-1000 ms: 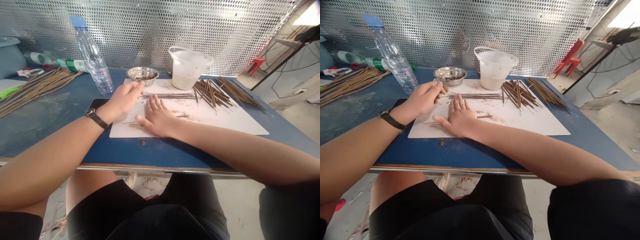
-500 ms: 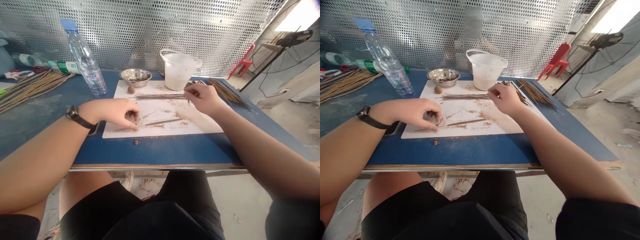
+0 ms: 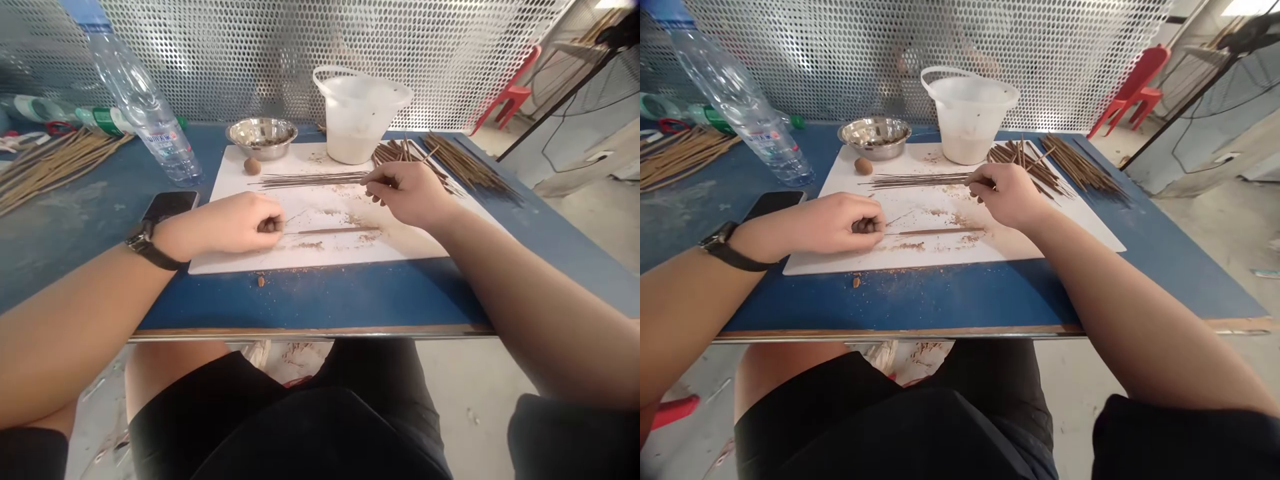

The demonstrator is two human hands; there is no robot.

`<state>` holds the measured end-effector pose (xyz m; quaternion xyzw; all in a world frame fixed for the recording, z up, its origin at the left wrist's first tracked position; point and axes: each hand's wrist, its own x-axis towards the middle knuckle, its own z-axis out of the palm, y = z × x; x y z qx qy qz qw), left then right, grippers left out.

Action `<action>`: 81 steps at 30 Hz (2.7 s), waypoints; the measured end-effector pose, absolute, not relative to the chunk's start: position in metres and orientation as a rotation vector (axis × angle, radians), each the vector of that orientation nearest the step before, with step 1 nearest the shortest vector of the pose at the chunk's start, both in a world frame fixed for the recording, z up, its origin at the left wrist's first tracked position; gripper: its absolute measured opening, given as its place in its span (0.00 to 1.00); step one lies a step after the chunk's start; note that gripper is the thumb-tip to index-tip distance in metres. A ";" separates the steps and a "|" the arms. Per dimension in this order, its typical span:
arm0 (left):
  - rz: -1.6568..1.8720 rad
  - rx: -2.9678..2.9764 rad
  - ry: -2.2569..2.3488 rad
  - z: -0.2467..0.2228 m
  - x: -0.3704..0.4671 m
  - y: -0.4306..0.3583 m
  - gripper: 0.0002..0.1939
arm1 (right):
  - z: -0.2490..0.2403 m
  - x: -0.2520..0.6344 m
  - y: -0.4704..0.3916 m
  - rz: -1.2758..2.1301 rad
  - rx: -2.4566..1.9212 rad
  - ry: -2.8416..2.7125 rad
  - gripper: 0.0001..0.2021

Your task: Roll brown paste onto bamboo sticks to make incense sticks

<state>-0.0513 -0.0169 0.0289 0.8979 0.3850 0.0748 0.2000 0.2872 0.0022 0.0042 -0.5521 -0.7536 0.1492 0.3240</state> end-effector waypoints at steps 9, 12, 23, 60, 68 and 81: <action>0.427 2.478 1.173 0.033 -0.041 -0.022 0.07 | 0.005 0.276 -0.008 0.482 -1.392 -1.990 0.19; 0.489 2.482 1.271 0.038 -0.049 -0.017 0.09 | 0.002 0.265 -0.014 0.313 -1.368 -2.083 0.22; 0.464 2.525 1.296 0.032 -0.060 -0.001 0.16 | -0.024 0.247 -0.073 0.234 -1.443 -2.643 0.58; 0.347 2.484 1.408 0.034 -0.070 0.009 0.19 | -0.005 0.215 -0.089 0.483 -1.585 -2.635 0.62; 0.342 2.481 1.381 0.031 -0.073 0.007 0.18 | -0.008 0.184 0.002 0.407 -1.659 -2.612 0.59; 0.312 2.443 1.383 0.029 -0.071 -0.001 0.16 | -0.011 0.192 -0.066 0.538 -1.444 -2.617 0.63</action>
